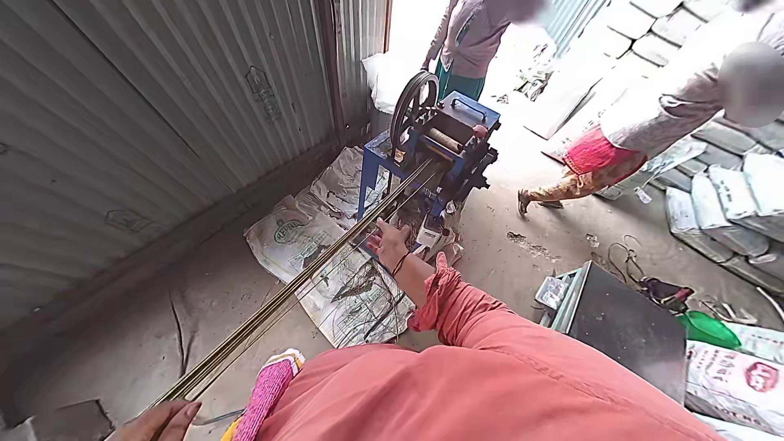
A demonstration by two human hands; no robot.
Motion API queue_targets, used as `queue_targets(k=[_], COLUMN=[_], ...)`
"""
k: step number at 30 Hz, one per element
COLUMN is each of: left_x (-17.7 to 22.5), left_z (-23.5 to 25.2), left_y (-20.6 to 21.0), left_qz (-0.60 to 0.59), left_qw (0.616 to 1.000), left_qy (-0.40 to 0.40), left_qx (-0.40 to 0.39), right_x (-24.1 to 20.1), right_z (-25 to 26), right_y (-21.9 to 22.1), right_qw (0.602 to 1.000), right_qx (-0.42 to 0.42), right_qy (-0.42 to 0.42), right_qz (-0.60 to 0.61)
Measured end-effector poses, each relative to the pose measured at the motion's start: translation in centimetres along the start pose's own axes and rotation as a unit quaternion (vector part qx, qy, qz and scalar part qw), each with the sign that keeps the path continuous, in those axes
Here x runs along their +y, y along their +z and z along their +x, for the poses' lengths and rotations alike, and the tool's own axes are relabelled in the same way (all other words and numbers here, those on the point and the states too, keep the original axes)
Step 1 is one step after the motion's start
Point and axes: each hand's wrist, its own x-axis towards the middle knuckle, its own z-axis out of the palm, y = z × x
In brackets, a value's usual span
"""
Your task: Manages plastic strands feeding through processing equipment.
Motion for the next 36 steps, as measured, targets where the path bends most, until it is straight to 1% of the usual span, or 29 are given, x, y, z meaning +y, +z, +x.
queue_targets(k=[2,4,6,9,13,18,23,27,36], left_x=[1.0,1.9,2.5,3.3,4.0,4.7,4.7,4.4,3.5], left_z=[0.7,1.5,2.0,2.7,3.8,5.2,5.7,5.6,4.7], left_y=[-0.7,-0.9,-0.5,0.0,1.1,2.3,3.6,4.0,3.6], left_qz=[-0.002,0.005,0.014,0.007,-0.012,-0.023,-0.032,-0.037,-0.047], left_qw=[1.000,0.999,0.998,0.996,0.994,0.991,0.990,0.989,0.992], left_qy=[0.015,0.023,0.031,0.036,0.043,0.070,0.075,0.075,0.038], left_qx=[-0.006,-0.034,-0.057,-0.086,-0.097,-0.114,-0.116,-0.120,-0.111], right_x=[0.8,0.8,0.6,1.0,2.9,5.2,5.4,4.0,0.5], right_z=[-0.7,-1.5,-2.7,-4.9,-7.6,-9.2,-9.4,-9.0,-4.2], right_y=[0.4,0.7,0.6,0.5,0.6,1.3,1.9,1.8,0.6], right_qw=[0.999,0.999,0.997,0.991,0.976,0.963,0.963,0.973,0.989], right_qx=[-0.030,-0.046,-0.069,-0.101,-0.171,-0.229,-0.232,-0.202,-0.115], right_qy=[0.017,0.026,0.038,0.083,0.133,0.146,0.135,0.109,0.031], right_qz=[0.003,0.011,0.017,0.015,0.003,-0.002,0.000,0.019,0.089])
